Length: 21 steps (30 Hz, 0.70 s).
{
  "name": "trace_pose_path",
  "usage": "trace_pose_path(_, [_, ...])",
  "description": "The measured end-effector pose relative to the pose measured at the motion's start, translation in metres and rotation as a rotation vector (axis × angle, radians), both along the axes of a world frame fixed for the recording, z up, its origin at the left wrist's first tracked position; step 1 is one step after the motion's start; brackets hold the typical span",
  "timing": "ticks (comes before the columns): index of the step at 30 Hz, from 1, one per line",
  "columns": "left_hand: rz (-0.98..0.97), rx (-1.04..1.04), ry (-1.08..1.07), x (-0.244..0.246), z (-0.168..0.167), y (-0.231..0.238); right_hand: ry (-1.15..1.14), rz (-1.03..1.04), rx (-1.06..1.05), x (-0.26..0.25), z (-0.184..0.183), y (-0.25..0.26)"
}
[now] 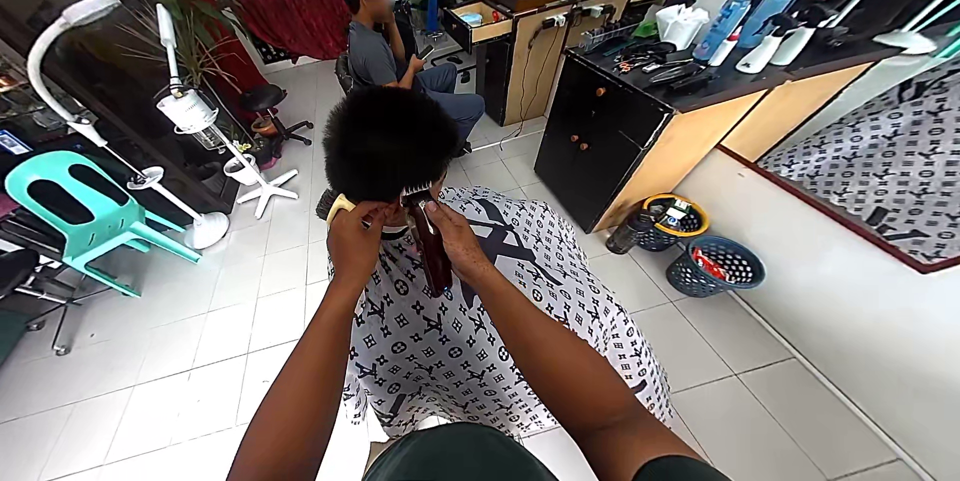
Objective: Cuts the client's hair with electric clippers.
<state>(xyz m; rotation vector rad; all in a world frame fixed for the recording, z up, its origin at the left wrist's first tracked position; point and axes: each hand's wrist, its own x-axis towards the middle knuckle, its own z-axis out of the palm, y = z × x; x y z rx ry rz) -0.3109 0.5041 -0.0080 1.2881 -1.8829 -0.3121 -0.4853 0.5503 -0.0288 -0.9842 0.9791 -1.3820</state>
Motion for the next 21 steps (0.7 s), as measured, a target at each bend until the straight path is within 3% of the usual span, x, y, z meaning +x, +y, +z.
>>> trace_pose_path(4, [-0.001, -0.010, -0.010, 0.0008, 0.0007, 0.0008, 0.058, 0.031, 0.145, -0.0016, 0.0018, -0.0016])
trace_pose_path(9, [0.002, -0.011, 0.000, 0.0011, -0.0009, -0.0008, 0.023, -0.050, -0.040, 0.0022, -0.0070, -0.0028])
trace_pose_path(12, [0.000, -0.015, -0.002, 0.0027, -0.0009, -0.0013, 0.077, 0.022, 0.139, -0.0027, 0.0000, -0.0030])
trace_pose_path(17, [-0.001, -0.029, -0.001, 0.0018, -0.0021, -0.0018, -0.082, -0.006, -0.051, 0.0002, -0.0051, -0.0019])
trace_pose_path(21, [-0.007, -0.029, 0.011, 0.0034, -0.0015, -0.0007, 0.052, 0.067, 0.158, -0.0055, 0.0020, -0.0020])
